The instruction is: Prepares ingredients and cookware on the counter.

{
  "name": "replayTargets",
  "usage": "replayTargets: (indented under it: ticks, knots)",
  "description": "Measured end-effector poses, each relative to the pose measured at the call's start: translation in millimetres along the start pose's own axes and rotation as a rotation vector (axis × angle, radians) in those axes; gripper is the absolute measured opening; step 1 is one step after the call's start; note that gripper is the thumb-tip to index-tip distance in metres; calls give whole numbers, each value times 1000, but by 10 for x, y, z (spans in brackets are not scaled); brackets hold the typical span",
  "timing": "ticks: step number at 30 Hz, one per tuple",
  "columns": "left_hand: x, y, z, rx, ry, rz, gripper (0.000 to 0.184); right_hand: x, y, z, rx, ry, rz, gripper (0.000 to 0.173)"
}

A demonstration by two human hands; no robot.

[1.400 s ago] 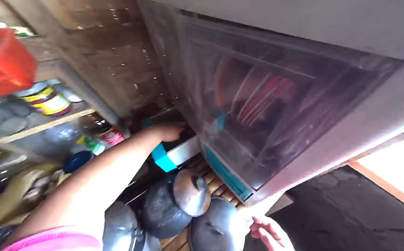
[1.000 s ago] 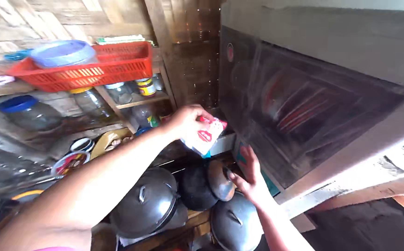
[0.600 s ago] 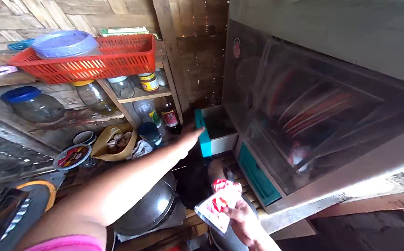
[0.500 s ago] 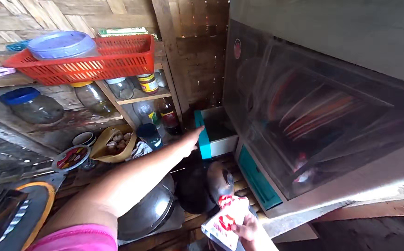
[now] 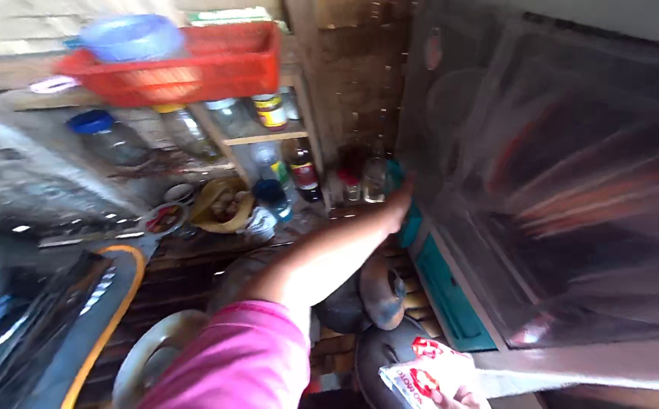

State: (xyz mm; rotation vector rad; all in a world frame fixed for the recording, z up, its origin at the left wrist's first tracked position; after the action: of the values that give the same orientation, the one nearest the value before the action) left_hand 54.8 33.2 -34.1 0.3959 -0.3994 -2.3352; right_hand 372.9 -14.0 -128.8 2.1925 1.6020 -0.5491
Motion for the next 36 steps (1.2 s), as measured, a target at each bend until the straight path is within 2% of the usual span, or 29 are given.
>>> replayTargets:
  ticks: [2, 5, 7, 9, 12, 14, 16, 18, 19, 20, 21, 22, 24, 25, 26, 27, 29, 31, 32, 33, 36]
  knots:
    - [20, 13, 3, -41, -37, -42, 88, 31, -60, 101, 8, 7, -47, 43]
    - [4, 365, 131, -172, -252, 17, 76, -163, -195, 31, -25, 2, -64, 40]
    - [-16, 754, 161, -195, -302, -38, 76, -325, -254, -37, -9, 5, -116, 32]
    - [-20, 1298, 194, -180, -354, -167, 75, -509, -296, -136, -9, 28, -105, 23]
    - [150, 2111, 38, -170, -371, -282, 77, -780, -328, -218, 2, 55, -120, 26]
    - [393, 2594, -191, -156, -257, -243, 88, -988, -410, -265, 86, 37, -250, 34]
    - [611, 2981, -504, -163, -129, -202, 97, -1279, -492, -344, 180, 59, -405, 33]
    - [789, 3272, -794, -270, 5, -146, 83, -1617, -569, -417, 292, 243, -593, 29]
    - [883, 3406, -913, -324, 36, -70, 68, -1775, -611, -457, 366, 416, -703, 34]
    - [992, 3526, -1018, -366, 45, 36, 53, -1918, -677, -515, 444, 603, -792, 49]
    - [1106, 3641, -1109, -391, 56, 138, 44, -2022, -801, -591, 503, 787, -788, 62]
    - [1208, 3767, -1184, -388, 93, 228, 39, -2075, -999, -679, 546, 936, -696, 65]
    - [1366, 4058, -1276, -388, 185, 346, 35, -2057, -1557, -796, 672, 1150, -399, 51]
    - [1435, 4205, -1294, -407, 211, 392, 33, -2023, -1863, -812, 771, 1259, -297, 46]
    - [1501, 4346, -1309, -443, 219, 415, 34, -1974, -2168, -795, 816, 1402, -275, 43]
    - [1563, 4480, -1329, -498, 222, 408, 36, -1882, -2465, -733, 746, 1562, -317, 42]
    - [1693, 4739, -1419, -605, 251, 388, 34, -1492, -2989, -550, 307, 1865, -411, 42]
    - [1852, 5011, -1611, -680, 299, 484, 33, -1015, -3271, -454, -140, 2022, -375, 42]
    - [1965, 5117, -1742, -732, 311, 503, 33, -928, -3297, -438, -263, 2060, -343, 42]
    - [2111, 5217, -1912, -786, 301, 437, 32, -923, -3342, -435, -298, 2089, -322, 44]
    - [2229, 5392, -2061, -668, 466, 702, 18, -1014, -3378, -325, -224, 2099, -356, 48]
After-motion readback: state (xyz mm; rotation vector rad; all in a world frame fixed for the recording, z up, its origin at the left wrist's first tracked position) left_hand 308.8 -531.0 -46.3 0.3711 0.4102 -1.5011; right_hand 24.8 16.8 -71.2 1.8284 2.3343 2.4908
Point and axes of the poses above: each hand's wrist, its own y-axis away from the middle knuckle, its own x-axis out of the back of the hand, z = x × y, the point moved 6 cm from there along -y, towards the middle knuckle, and after that the axes turned 5 degrees about -z, right-handed, at the moved point
